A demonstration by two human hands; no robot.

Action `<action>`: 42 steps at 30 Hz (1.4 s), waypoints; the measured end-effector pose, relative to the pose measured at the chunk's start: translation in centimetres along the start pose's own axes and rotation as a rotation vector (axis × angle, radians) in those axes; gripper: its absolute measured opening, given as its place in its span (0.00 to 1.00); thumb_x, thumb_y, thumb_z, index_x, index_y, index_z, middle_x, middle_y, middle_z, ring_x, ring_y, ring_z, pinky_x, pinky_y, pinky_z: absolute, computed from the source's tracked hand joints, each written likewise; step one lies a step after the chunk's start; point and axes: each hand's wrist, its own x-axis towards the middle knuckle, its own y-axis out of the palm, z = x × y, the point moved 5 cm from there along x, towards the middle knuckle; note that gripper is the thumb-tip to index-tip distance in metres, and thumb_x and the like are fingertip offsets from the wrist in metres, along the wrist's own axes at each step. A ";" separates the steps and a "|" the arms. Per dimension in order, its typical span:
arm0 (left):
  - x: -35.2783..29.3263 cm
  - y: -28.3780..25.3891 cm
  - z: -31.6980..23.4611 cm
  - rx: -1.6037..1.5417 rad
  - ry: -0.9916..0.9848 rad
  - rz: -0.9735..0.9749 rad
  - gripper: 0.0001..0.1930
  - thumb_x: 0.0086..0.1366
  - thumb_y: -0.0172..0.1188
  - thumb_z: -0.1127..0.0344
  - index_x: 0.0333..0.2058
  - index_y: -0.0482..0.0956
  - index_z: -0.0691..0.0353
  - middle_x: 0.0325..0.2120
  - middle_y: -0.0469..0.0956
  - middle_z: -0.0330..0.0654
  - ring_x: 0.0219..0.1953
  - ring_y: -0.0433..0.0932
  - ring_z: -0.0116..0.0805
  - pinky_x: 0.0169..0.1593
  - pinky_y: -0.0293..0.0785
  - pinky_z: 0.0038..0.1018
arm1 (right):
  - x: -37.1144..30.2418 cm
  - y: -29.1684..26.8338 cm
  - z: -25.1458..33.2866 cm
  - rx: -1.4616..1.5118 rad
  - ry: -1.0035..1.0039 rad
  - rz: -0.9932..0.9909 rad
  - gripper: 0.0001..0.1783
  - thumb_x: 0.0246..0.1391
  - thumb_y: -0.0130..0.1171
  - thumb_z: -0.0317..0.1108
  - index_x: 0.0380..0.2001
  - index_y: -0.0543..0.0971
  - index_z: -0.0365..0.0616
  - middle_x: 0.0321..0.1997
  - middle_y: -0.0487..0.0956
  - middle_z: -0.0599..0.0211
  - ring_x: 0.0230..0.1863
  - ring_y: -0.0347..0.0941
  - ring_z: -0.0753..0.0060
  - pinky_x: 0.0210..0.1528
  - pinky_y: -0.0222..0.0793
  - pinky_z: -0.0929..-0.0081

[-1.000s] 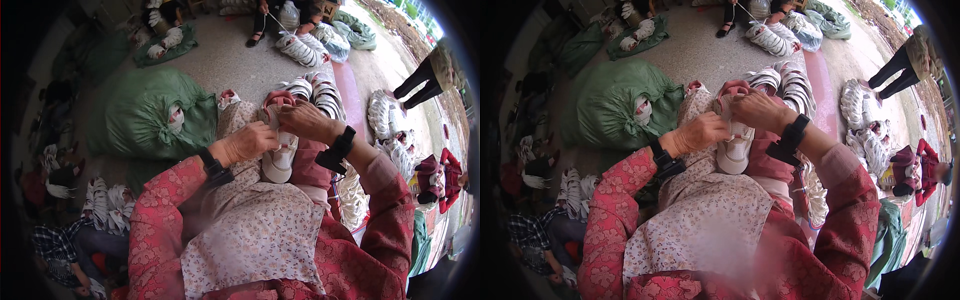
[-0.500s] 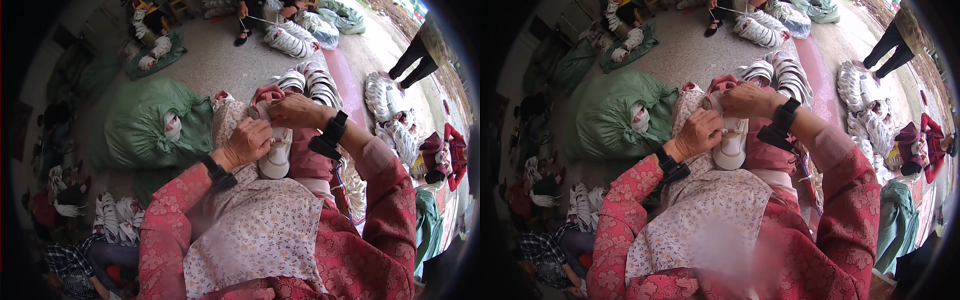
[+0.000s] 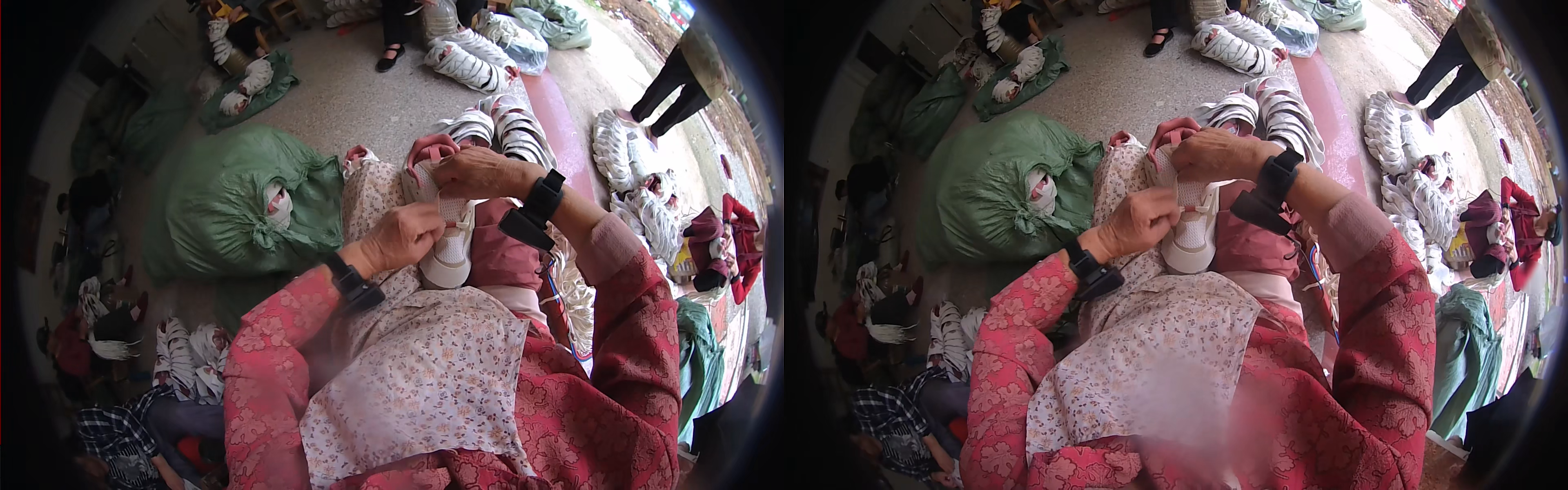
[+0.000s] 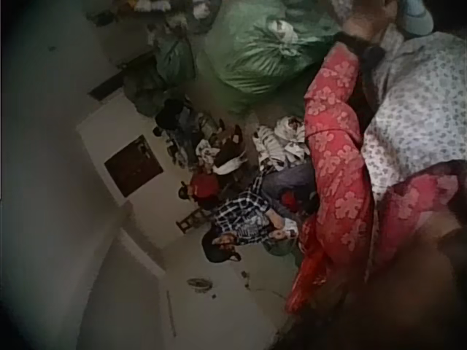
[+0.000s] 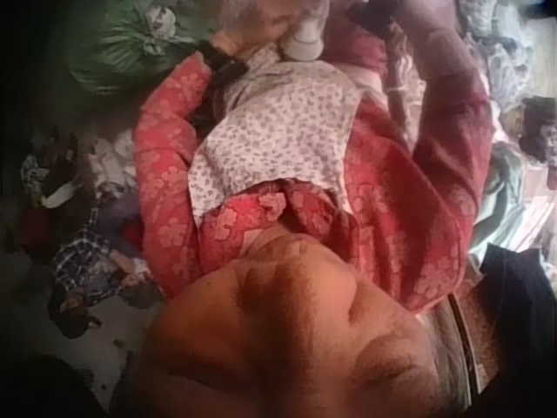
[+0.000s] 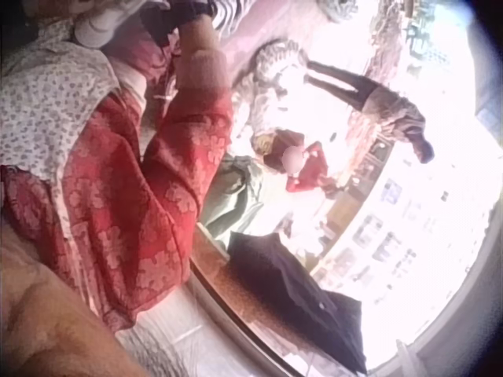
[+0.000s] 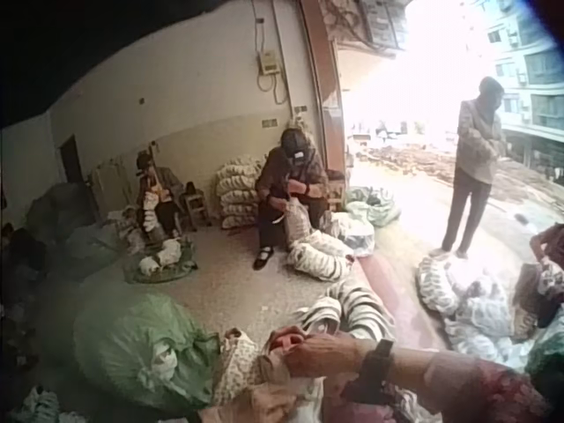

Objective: Lacing shoe uppers with strings in a factory environment.

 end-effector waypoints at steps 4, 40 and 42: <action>-0.6 -1.7 -0.1 0.063 0.029 0.141 0.03 0.49 0.55 0.78 0.23 0.71 0.64 0.22 0.69 0.44 0.28 0.74 0.45 0.34 0.70 0.33 | 0.0 -0.6 0.1 0.106 -0.007 0.025 0.11 0.51 0.57 0.40 0.26 0.78 0.43 0.25 0.76 0.54 0.31 0.77 0.54 0.37 0.69 0.59; 0.5 0.6 2.5 0.157 -0.211 -0.100 0.46 0.44 0.72 0.65 0.63 0.59 0.57 0.63 0.57 0.47 0.68 0.50 0.50 0.69 0.48 0.41 | -6.6 0.2 1.3 -0.146 0.259 -0.117 0.08 0.46 0.62 0.35 0.27 0.81 0.43 0.26 0.78 0.55 0.33 0.77 0.52 0.37 0.71 0.57; 0.4 0.4 3.0 0.128 -0.195 -0.067 0.48 0.44 0.72 0.65 0.64 0.58 0.57 0.64 0.55 0.47 0.69 0.48 0.50 0.70 0.46 0.41 | -6.2 -0.4 1.4 -0.127 0.199 -0.186 0.07 0.47 0.62 0.35 0.21 0.81 0.43 0.22 0.77 0.57 0.30 0.77 0.53 0.36 0.70 0.59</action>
